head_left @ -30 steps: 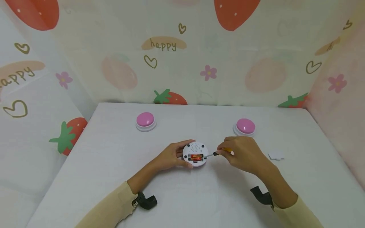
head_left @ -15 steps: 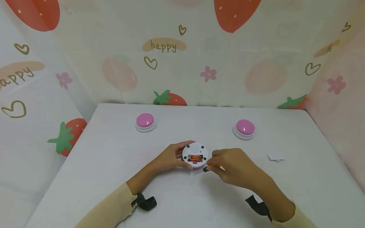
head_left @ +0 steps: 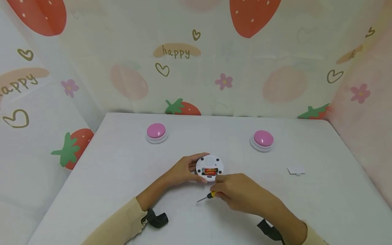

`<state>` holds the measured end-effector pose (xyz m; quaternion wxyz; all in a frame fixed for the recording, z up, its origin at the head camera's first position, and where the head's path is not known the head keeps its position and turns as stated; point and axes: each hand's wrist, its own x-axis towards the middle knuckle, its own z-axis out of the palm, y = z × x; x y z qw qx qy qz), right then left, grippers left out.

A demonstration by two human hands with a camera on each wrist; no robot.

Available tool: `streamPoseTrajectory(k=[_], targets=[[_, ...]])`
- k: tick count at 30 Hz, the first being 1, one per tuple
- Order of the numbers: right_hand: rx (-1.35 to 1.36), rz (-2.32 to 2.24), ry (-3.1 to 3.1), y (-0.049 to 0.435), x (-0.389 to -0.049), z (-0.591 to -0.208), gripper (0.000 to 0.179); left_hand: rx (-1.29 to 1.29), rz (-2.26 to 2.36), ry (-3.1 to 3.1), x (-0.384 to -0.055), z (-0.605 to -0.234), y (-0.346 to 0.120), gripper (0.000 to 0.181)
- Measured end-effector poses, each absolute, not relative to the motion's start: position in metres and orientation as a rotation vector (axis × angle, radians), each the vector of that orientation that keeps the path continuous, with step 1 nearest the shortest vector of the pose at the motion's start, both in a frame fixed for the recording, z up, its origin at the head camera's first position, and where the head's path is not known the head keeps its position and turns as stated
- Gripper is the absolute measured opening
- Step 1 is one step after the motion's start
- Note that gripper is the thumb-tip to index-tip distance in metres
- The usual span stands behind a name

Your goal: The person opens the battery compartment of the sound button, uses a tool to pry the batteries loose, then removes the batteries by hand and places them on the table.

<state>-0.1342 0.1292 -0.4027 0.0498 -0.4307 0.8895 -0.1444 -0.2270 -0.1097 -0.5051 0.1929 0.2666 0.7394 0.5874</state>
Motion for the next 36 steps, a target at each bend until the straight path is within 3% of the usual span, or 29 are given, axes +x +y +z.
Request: streamPoseTrajectory(k=[36], targets=[[-1.338, -0.217, 2.755, 0.121, -0.124, -0.428, 0.013, 0.790, 1.648, 2.084, -0.228, -0.508, -0.108, 0.091]])
